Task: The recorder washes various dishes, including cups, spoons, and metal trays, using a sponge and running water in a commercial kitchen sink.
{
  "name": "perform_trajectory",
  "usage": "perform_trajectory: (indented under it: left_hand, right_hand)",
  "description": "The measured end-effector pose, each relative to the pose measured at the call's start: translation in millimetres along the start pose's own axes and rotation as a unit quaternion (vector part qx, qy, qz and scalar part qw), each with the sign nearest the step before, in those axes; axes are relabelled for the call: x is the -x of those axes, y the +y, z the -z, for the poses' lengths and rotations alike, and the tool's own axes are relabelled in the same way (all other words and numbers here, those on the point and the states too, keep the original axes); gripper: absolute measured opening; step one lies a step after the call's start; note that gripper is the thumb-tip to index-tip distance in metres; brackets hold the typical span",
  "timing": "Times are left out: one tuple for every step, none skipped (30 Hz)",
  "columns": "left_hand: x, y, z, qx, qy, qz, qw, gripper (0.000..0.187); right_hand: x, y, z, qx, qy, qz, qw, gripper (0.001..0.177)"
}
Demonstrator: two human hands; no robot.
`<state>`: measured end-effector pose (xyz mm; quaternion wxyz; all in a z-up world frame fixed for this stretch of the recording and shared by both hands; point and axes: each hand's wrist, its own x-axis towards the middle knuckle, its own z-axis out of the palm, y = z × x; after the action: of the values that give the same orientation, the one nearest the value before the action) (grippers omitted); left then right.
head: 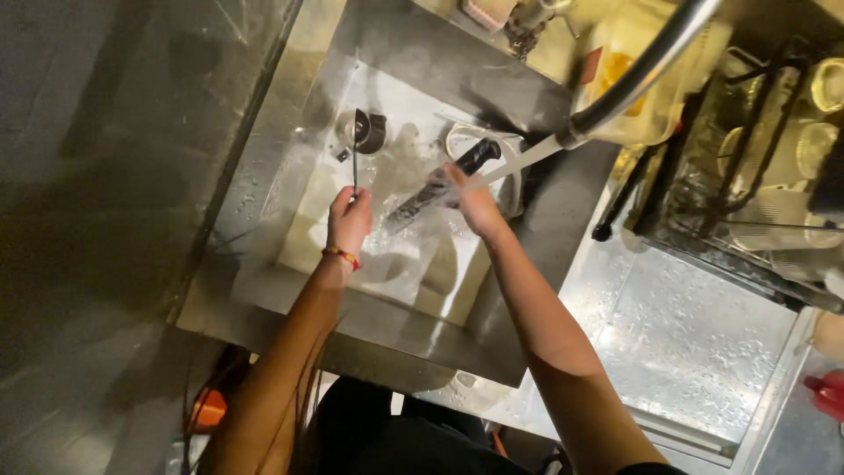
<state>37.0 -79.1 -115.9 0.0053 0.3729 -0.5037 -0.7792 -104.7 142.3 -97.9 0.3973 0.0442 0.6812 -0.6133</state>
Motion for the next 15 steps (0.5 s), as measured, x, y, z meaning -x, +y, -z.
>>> perform_trajectory:
  left_hand:
    - [9.2, 2.2, -8.3, 0.0, -0.006, -0.005, 1.0, 0.015]
    - [19.3, 3.6, -14.5, 0.059, -0.016, -0.001, 0.998, 0.013]
    - [29.3, 4.6, -20.0, 0.117, -0.027, 0.004, 0.993, 0.012]
    - [39.3, 7.7, -22.4, 0.116, -0.032, 0.002, 0.993, 0.012]
    - [49.1, 10.5, -24.4, 0.106, -0.019, -0.02, 0.994, 0.01]
    - [58.7, 13.1, -26.7, 0.096, -0.006, -0.041, 0.995, 0.009]
    - [66.0, 11.6, -25.0, 0.096, -0.01, -0.044, 0.994, 0.009]
    - [73.4, 9.7, -22.9, 0.113, 0.0, -0.02, 0.993, 0.008]
    - [80.5, 7.8, -20.4, 0.13, 0.011, 0.004, 0.991, 0.008]
    - [86.7, 7.1, -15.6, 0.129, 0.008, 0.001, 0.992, 0.008]
    - [92.7, 6.4, -10.5, 0.144, 0.013, 0.024, 0.989, 0.007]
    - [99.2, 4.9, -6.0, 0.161, 0.019, 0.048, 0.986, 0.007]
    - [101.3, 7.2, -1.9, 0.161, 0.017, 0.045, 0.986, 0.007]
    - [103.1, 9.2, 2.2, 0.146, 0.021, 0.056, 0.987, 0.007]
    - [104.6, 10.8, 6.3, 0.132, 0.025, 0.067, 0.989, 0.007]
  right_hand:
    - [-9.4, -1.6, 7.5, 0.001, 0.004, 0.007, 1.0, 0.043]
    - [-18.1, -1.5, 13.5, 0.013, 0.062, 0.014, 0.998, 0.044]
    - [-27.1, -1.2, 19.4, 0.026, 0.12, 0.023, 0.992, 0.047]
    - [-5.9, -29.2, 5.5, 0.025, 0.124, 0.027, 0.992, 0.047]
    - [15.1, -56.8, -8.9, 0.194, 0.104, 0.075, 0.973, 0.046]
    - [36.0, -84.3, -23.1, 0.359, 0.083, 0.12, 0.922, 0.047]
    - [47.7, -95.1, -28.8, 0.358, 0.087, 0.123, 0.921, 0.047]
    - [59.3, -105.4, -35.0, 0.355, 0.102, 0.197, 0.908, 0.042]
    - [70.9, -115.5, -41.5, 0.35, 0.116, 0.27, 0.889, 0.039]
    - [76.7, -122.0, -40.8, 0.349, 0.118, 0.273, 0.889, 0.039]
    - [82.5, -128.3, -40.3, 0.369, 0.103, 0.278, 0.881, 0.038]
    - [88.5, -134.6, -39.4, 0.391, 0.087, 0.282, 0.872, 0.037]
    - [90.8, -138.4, -35.8, 0.391, 0.088, 0.285, 0.871, 0.037]
    - [93.5, -141.7, -31.8, 0.365, 0.06, 0.249, 0.895, 0.033]
    - [96.1, -144.5, -27.7, 0.338, 0.03, 0.212, 0.916, 0.029]
